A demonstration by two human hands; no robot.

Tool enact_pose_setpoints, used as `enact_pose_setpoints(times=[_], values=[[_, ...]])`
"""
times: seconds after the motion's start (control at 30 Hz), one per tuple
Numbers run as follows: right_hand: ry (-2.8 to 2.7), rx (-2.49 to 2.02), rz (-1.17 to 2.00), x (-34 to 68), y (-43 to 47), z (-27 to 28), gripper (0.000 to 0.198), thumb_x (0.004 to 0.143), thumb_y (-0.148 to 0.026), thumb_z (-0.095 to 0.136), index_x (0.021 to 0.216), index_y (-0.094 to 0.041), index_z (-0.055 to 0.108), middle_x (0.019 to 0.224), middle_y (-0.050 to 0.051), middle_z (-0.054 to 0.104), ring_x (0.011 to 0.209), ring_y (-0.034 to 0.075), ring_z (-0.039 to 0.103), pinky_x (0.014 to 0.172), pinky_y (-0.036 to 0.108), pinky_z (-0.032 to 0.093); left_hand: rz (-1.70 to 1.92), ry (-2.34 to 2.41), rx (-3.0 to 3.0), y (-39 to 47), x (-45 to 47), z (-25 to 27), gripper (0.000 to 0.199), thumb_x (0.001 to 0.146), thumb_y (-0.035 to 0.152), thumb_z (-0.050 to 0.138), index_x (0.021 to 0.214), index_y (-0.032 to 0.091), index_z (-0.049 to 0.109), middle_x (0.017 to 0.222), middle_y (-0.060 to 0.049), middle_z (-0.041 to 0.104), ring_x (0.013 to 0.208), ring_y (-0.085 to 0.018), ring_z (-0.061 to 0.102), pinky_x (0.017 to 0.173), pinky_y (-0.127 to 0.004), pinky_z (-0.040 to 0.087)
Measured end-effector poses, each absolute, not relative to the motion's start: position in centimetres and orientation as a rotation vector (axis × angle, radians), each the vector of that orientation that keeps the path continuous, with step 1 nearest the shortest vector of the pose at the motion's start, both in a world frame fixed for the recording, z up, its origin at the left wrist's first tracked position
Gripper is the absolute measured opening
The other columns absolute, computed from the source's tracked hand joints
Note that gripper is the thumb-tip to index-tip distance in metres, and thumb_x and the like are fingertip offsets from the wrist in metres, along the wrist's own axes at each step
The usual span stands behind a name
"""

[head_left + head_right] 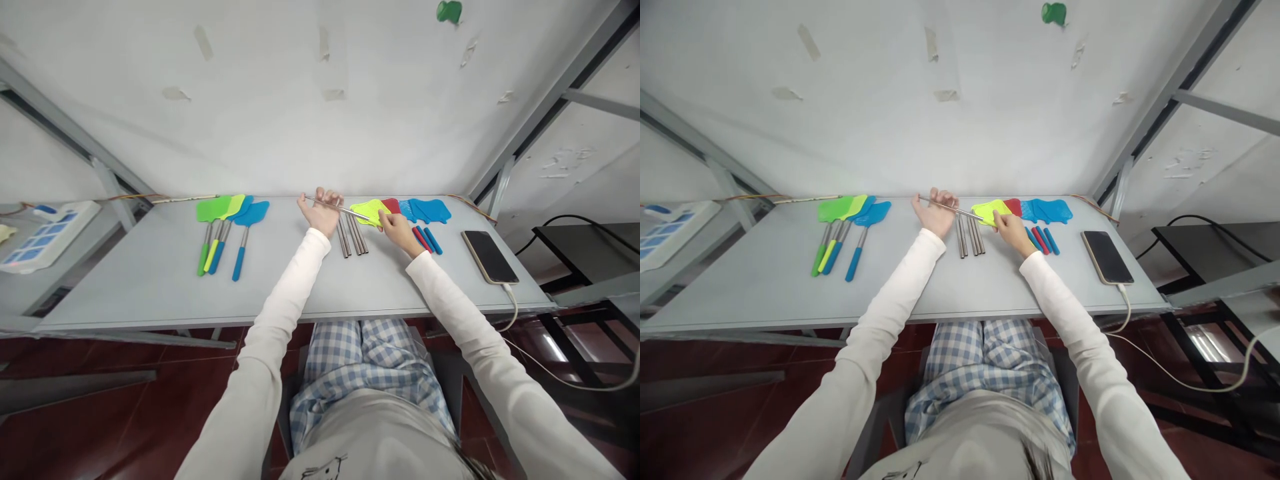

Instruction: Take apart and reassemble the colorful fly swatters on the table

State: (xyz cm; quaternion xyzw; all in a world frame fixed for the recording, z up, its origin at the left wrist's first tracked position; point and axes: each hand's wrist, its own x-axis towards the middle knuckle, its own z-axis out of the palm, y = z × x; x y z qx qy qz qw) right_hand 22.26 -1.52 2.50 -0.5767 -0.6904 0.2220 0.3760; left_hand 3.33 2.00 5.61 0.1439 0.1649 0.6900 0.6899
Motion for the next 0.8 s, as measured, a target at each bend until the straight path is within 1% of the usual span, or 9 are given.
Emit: enact_pose_setpoints(times=[0.07, 0.17, 0.3, 0.4, 0.47, 0.53, 0.63, 0.73, 0.8], values=[[-1.759, -1.476, 0.517, 21.8, -1.5, 2.8, 0.058, 0.098, -0.051, 0.033, 0.052, -0.019, 0.047, 0.045, -0.004, 0.037, 0.048, 0.01, 0.037, 0.058, 0.025, 0.029, 1.463, 0.418, 0.377, 1.1, 4.2, 5.7, 0.048, 0.087, 0.062, 0.037, 0.071, 0.02, 0.053, 0.067, -0.002, 0.057, 0.068, -0.013, 0.062, 0.065, -0.024, 0.05], [-1.737, -1.467, 0.47, 20.7, -1.5, 3.1, 0.058, 0.099, -0.047, 0.031, 0.052, -0.018, 0.049, 0.047, -0.004, 0.041, 0.05, 0.01, 0.041, 0.06, 0.025, 0.03, 1.337, 0.439, 0.453, 0.3, 5.3, 5.9, 0.05, 0.088, 0.062, 0.035, 0.084, 0.019, 0.06, 0.082, -0.006, 0.065, 0.084, -0.017, 0.067, 0.071, -0.025, 0.051], [-1.715, -1.473, 0.458, 19.8, -1.3, 3.4, 0.057, 0.099, -0.042, 0.032, 0.05, -0.018, 0.048, 0.046, -0.003, 0.041, 0.05, 0.01, 0.041, 0.06, 0.024, 0.03, 1.313, 0.336, 0.468, 0.1, 5.2, 6.1, 0.049, 0.091, 0.059, 0.035, 0.088, 0.017, 0.061, 0.086, -0.009, 0.067, 0.086, -0.019, 0.067, 0.073, -0.028, 0.051], [-1.744, -1.468, 0.465, 19.4, -0.8, 3.5, 0.056, 0.099, -0.042, 0.032, 0.052, -0.018, 0.051, 0.049, -0.003, 0.045, 0.053, 0.011, 0.043, 0.061, 0.024, 0.03, 1.352, 0.366, 0.436, 0.1, 4.5, 6.0, 0.046, 0.091, 0.059, 0.038, 0.084, 0.019, 0.06, 0.08, -0.007, 0.066, 0.08, -0.017, 0.066, 0.071, -0.027, 0.051], [-1.777, -1.51, 0.473, 19.2, -0.4, 3.4, 0.056, 0.099, -0.044, 0.032, 0.055, -0.018, 0.053, 0.052, -0.001, 0.05, 0.055, 0.011, 0.045, 0.061, 0.024, 0.03, 1.448, 0.411, 0.37, 0.1, 4.5, 5.7, 0.046, 0.09, 0.061, 0.04, 0.075, 0.02, 0.054, 0.067, -0.002, 0.06, 0.064, -0.013, 0.061, 0.065, -0.025, 0.049], [-1.801, -1.609, 0.458, 18.9, -0.2, 3.2, 0.055, 0.099, -0.045, 0.033, 0.056, -0.018, 0.054, 0.057, 0.001, 0.055, 0.058, 0.013, 0.047, 0.061, 0.025, 0.029, 1.565, 0.446, 0.267, 0.2, 5.0, 5.2, 0.048, 0.089, 0.061, 0.042, 0.064, 0.021, 0.042, 0.052, 0.005, 0.044, 0.045, -0.008, 0.046, 0.054, -0.021, 0.043], [-1.882, -1.72, 0.404, 18.2, -0.1, 2.6, 0.052, 0.099, -0.043, 0.034, 0.059, -0.019, 0.056, 0.064, 0.005, 0.059, 0.061, 0.015, 0.05, 0.06, 0.027, 0.029, 1.674, 0.554, 0.107, 0.4, 5.7, 4.8, 0.048, 0.091, 0.044, 0.049, 0.06, 0.021, 0.021, 0.045, 0.011, 0.016, 0.034, -0.004, 0.018, 0.039, -0.018, 0.024], [-2.018, -1.673, 0.39, 17.2, -0.3, 1.7, 0.045, 0.101, -0.038, 0.033, 0.07, -0.019, 0.06, 0.066, 0.007, 0.059, 0.063, 0.018, 0.052, 0.061, 0.028, 0.031, 1.714, 0.693, 0.036, 1.3, 5.3, 5.3, 0.045, 0.089, 0.023, 0.052, 0.062, 0.022, 0.016, 0.047, 0.012, 0.009, 0.033, -0.003, 0.009, 0.034, -0.019, 0.013], [-2.079, -1.606, 0.384, 16.2, -0.4, 1.5, 0.04, 0.101, -0.035, 0.032, 0.079, -0.02, 0.062, 0.067, 0.007, 0.058, 0.064, 0.019, 0.052, 0.062, 0.029, 0.032, 1.702, 0.744, 0.03, 2.1, 4.4, 6.0, 0.043, 0.088, 0.019, 0.051, 0.063, 0.022, 0.016, 0.047, 0.012, 0.009, 0.032, -0.003, 0.009, 0.032, -0.018, 0.011]])
